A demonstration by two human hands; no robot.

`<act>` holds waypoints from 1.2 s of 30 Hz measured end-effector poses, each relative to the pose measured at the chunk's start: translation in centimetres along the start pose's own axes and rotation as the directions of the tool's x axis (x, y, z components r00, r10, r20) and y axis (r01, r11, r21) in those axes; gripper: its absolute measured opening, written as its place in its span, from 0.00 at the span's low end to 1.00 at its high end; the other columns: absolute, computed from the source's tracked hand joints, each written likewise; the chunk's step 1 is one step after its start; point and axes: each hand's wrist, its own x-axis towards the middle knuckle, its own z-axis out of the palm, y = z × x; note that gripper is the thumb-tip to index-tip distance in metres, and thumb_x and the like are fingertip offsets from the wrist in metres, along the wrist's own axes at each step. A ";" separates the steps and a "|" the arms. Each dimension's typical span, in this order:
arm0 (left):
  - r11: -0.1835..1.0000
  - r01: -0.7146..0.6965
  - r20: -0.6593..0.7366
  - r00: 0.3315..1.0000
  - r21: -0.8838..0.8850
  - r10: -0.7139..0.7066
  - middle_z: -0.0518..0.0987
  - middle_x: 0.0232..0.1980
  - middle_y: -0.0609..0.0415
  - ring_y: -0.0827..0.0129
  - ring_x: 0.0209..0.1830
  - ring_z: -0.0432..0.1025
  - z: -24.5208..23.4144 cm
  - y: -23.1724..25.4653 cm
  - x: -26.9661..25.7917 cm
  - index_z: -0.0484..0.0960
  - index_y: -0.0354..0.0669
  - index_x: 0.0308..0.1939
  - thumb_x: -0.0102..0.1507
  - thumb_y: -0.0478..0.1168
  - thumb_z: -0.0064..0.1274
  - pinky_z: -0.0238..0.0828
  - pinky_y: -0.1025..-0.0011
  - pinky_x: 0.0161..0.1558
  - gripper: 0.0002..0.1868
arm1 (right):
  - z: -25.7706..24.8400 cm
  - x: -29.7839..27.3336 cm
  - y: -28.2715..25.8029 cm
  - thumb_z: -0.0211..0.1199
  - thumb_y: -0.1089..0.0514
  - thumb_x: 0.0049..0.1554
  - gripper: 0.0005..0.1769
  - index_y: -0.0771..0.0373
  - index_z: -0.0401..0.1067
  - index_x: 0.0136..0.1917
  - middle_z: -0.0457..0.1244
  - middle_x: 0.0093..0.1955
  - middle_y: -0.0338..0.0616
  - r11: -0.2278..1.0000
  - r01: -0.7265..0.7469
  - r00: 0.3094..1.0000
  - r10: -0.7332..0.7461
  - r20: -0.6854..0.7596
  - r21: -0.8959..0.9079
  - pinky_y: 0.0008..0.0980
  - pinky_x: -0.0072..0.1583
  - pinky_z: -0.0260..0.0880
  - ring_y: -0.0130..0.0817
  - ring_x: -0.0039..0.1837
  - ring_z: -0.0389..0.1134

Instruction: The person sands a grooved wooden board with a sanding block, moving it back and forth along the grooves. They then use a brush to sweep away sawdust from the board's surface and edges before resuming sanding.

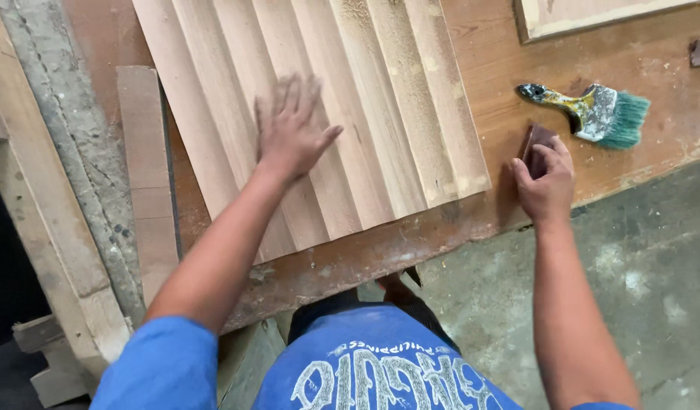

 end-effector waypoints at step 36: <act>0.847 0.497 -0.582 0.639 -0.187 -0.503 0.57 0.80 0.50 0.43 0.77 0.52 10.7 -5.2 -13.2 0.64 0.49 0.78 0.66 0.75 0.33 0.50 0.43 0.68 0.47 | -3.7 16.7 -27.1 0.45 0.76 0.49 0.31 0.66 0.78 0.60 0.71 0.55 0.48 0.439 0.728 0.303 -0.895 0.328 0.526 0.33 0.52 0.73 0.39 0.56 0.73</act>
